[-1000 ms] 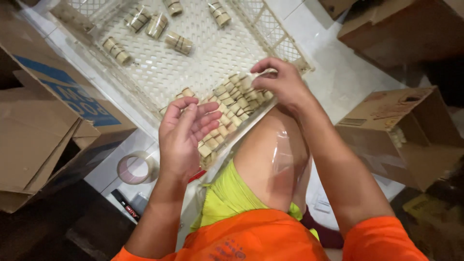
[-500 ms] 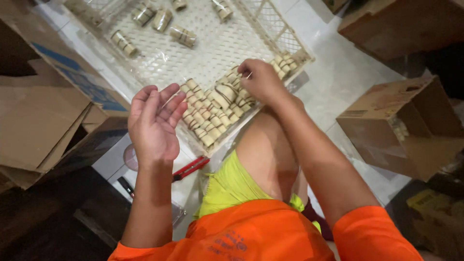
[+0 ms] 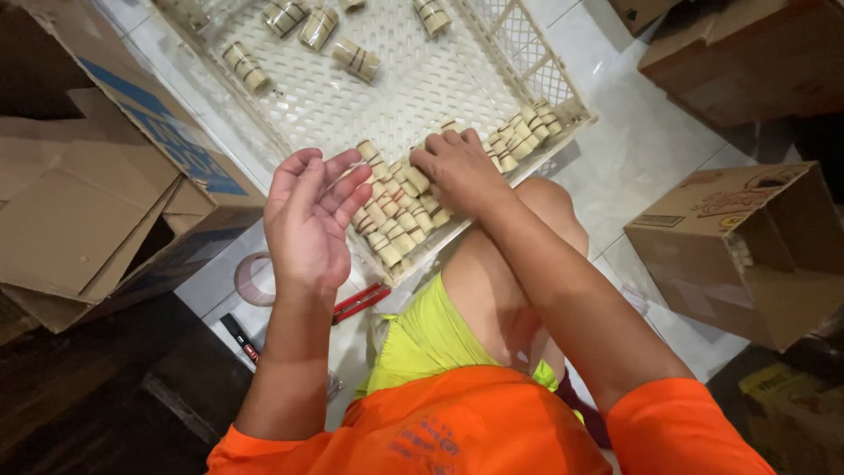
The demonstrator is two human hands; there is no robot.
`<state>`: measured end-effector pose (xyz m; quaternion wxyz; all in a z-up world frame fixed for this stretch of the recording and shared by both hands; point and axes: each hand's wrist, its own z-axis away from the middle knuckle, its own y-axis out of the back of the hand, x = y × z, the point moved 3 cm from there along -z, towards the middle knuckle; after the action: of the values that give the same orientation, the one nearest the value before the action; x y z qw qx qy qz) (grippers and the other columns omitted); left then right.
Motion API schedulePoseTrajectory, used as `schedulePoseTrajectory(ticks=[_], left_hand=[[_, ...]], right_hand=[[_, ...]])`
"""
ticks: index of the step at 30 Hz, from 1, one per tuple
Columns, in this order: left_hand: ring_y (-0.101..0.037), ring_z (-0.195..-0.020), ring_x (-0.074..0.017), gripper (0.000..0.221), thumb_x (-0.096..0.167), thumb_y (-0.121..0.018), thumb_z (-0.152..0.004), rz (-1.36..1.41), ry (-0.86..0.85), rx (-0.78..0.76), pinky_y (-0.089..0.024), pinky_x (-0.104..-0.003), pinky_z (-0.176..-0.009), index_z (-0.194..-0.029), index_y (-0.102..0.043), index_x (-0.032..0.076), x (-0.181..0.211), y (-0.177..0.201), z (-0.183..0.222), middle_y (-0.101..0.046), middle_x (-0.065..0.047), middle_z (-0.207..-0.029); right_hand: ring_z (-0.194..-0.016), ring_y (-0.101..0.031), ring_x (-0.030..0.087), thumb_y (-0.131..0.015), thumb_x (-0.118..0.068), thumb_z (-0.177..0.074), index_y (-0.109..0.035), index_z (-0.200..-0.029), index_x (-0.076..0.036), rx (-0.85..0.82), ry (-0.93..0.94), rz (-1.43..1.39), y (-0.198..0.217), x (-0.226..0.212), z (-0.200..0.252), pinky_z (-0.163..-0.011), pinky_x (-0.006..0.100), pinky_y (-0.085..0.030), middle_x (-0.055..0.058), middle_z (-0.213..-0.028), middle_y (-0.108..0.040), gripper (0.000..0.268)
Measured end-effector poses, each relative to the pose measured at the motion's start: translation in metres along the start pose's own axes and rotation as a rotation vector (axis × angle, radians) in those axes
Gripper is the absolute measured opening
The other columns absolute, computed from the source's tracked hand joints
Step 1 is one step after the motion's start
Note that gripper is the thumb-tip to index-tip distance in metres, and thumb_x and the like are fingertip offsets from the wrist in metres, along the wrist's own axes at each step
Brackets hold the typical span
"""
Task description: Packaging small cylindrical items into plastic bags
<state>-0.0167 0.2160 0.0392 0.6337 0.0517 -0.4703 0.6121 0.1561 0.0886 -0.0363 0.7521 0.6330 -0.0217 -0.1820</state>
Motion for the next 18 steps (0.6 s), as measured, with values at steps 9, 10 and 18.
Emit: schedulePoseTrajectory(ticks=[9, 10, 18], left_hand=[[-0.079, -0.097, -0.0299, 0.016, 0.021, -0.059, -0.100, -0.007, -0.015, -0.031, -0.067, -0.039, -0.083, -0.115, -0.054, 0.016, 0.018, -0.002, 0.008, -0.076, -0.020, -0.111], [-0.079, -0.098, -0.0294, 0.016, 0.021, -0.059, -0.100, -0.021, -0.021, -0.033, -0.067, -0.038, -0.083, -0.115, -0.054, 0.016, 0.019, -0.002, 0.008, -0.076, -0.020, -0.112], [-0.079, -0.098, -0.0285, 0.015, 0.022, -0.058, -0.101, -0.089, 0.048, -0.164, -0.068, -0.036, -0.082, -0.115, -0.055, 0.017, 0.008, -0.031, 0.027, -0.075, -0.019, -0.111]], right_hand=[[-0.079, -0.051, 0.019, -0.063, -0.036, -0.085, -0.058, -0.083, -0.018, 0.122, -0.448, -1.080, 0.028, 0.038, 0.021, -0.074, 0.036, -0.045, 0.002, -0.075, -0.047, 0.019], [-0.065, -0.042, 0.012, -0.062, -0.031, -0.082, -0.053, -0.078, -0.022, 0.178, -0.492, -1.350, 0.033, 0.042, 0.031, -0.061, 0.028, -0.038, -0.004, -0.065, -0.037, 0.014], [-0.061, -0.051, 0.008, -0.063, -0.024, -0.077, -0.067, -0.112, -0.003, 0.388, -0.467, -1.732, 0.132, 0.011, 0.144, -0.056, 0.022, -0.039, 0.002, -0.068, -0.054, 0.041]])
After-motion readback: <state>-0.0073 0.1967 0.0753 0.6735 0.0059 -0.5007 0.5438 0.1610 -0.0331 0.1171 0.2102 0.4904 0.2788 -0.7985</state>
